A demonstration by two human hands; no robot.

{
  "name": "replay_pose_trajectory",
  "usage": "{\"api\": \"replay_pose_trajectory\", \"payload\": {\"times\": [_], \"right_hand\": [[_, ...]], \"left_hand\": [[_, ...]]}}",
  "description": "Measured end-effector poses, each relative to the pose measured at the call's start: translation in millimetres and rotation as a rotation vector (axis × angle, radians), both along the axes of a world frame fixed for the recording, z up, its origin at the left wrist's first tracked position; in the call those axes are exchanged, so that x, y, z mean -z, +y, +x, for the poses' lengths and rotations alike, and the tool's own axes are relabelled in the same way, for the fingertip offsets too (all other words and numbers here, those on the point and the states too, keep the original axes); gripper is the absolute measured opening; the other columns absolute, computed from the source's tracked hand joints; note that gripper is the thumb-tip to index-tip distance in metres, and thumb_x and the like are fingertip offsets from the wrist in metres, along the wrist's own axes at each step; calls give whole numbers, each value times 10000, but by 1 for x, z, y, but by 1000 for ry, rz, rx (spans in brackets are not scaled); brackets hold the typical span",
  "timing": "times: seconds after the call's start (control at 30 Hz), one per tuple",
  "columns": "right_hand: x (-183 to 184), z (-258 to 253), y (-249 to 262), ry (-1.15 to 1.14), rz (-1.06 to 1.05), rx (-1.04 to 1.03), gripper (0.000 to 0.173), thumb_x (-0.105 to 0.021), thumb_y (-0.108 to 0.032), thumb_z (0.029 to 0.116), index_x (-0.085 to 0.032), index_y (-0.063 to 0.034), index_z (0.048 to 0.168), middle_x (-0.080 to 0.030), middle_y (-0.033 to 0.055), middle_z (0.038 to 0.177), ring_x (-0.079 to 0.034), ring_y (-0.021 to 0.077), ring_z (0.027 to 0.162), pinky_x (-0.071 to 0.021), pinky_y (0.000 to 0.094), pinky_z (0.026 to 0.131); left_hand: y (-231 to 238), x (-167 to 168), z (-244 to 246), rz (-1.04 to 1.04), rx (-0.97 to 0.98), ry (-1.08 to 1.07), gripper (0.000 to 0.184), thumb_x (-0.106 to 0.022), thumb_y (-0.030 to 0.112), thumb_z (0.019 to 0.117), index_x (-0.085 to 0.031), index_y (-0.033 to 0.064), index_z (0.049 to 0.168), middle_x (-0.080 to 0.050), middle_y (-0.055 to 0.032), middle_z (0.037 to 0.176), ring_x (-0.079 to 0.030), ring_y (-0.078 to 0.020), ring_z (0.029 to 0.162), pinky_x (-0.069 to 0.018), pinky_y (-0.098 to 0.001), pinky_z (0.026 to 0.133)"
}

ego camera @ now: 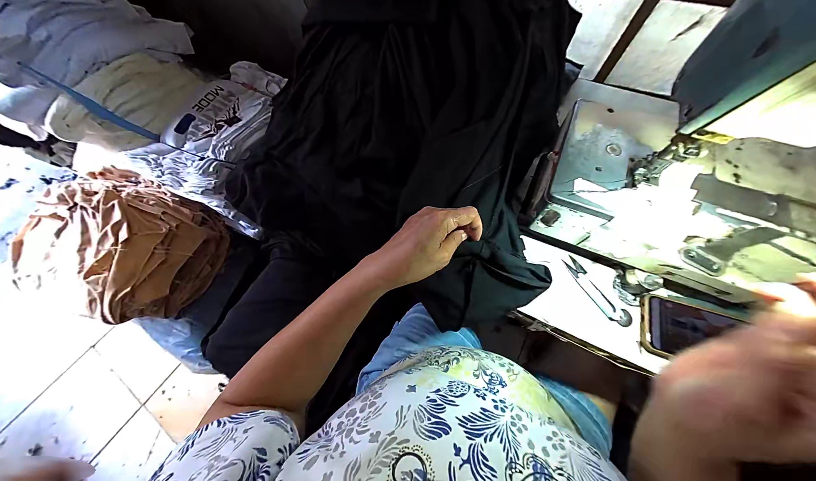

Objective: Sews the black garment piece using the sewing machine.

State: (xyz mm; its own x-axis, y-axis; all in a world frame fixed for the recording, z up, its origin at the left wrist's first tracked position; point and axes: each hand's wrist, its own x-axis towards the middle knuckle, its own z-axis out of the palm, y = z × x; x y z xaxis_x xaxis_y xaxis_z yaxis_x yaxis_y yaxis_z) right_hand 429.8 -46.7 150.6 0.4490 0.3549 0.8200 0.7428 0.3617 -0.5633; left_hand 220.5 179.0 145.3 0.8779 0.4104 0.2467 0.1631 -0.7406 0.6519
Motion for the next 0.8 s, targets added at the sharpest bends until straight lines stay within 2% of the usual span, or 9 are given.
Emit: {"api": "replay_pose_trajectory", "payload": {"times": [0.07, 0.13, 0.2, 0.27, 0.47, 0.53, 0.63, 0.73, 0.8], "right_hand": [[17, -30, 24, -68, -195, -212, 138, -573, -183, 1045, -689, -164, 1117, -688, -69, 1121, -640, 20, 1091, -541, 214, 949], [44, -48, 54, -163, -335, -303, 166, -626, -95, 992, -741, -4, 1069, -728, 108, 1048, -684, 153, 1030, -554, 268, 927], [61, -47, 75, -264, -454, -202, 205, -609, -123, 996, -740, 4, 1089, -727, 144, 1066, -691, 224, 1025, -546, 328, 922], [67, -41, 85, -267, -520, -159, 257, -592, -185, 1017, -721, -6, 1149, -729, 133, 1075, -698, 221, 1019, -546, 345, 920], [66, -31, 94, -89, -460, -370, 283, -613, -226, 1023, -684, 6, 1168, -691, 33, 847, -623, 17, 743, -522, 163, 737], [66, -15, 100, -58, -525, -469, 277, -613, -255, 1026, -677, -39, 1186, -676, -16, 823, -605, -4, 710, -520, 172, 697], [56, 7, 103, 0, -566, -646, 234, -642, -194, 1004, -669, -41, 1178, -670, -53, 814, -593, -54, 699, -509, 118, 681], [49, 19, 103, -94, -533, -717, 230, -658, -181, 985, -685, -1, 1126, -675, -20, 815, -592, -47, 704, -508, 119, 683], [47, 22, 105, -186, -410, -715, 217, -683, -179, 961, -684, 25, 1035, -676, 20, 840, -606, -29, 738, -521, 129, 707]], "left_hand": [[0, -1, 1, 0, 10, 2, 187, -490, 25, 1001, -675, 50, 1005, -660, -27, 850, -619, -96, 774, -518, -289, 726], [-1, -2, 1, 5, -2, 9, 168, -501, 32, 1001, -665, 43, 1035, -657, -35, 860, -619, -101, 770, -519, -286, 724], [-5, -5, 0, 9, -18, 6, 151, -516, 30, 1001, -656, 35, 1056, -666, -51, 878, -634, -119, 782, -533, -300, 732], [-10, -7, -2, 2, -40, -10, 131, -529, 20, 1002, -648, 32, 1055, -661, -59, 869, -633, -133, 769, -536, -305, 711], [-3, -4, -7, -69, 28, -94, 99, -554, 7, 980, -635, 7, 1036, -663, -49, 877, -635, -73, 785, -540, -237, 740], [1, -6, -7, -104, 91, -109, 74, -631, 47, 960, -641, 6, 1021, -683, -39, 895, -669, -50, 837, -567, -220, 802], [-3, -11, -7, 37, 102, -21, 140, -770, 141, 854, -663, 65, 904, -663, -3, 827, -642, -71, 787, -543, -250, 717], [-16, -11, -2, 204, 3, 44, 138, -718, -5, 771, -664, 74, 871, -652, -38, 828, -643, -172, 780, -528, -367, 669], [-20, -7, 1, 206, -40, -21, 122, -680, -12, 779, -663, 71, 868, -656, -38, 827, -648, -163, 784, -532, -357, 683]]}}
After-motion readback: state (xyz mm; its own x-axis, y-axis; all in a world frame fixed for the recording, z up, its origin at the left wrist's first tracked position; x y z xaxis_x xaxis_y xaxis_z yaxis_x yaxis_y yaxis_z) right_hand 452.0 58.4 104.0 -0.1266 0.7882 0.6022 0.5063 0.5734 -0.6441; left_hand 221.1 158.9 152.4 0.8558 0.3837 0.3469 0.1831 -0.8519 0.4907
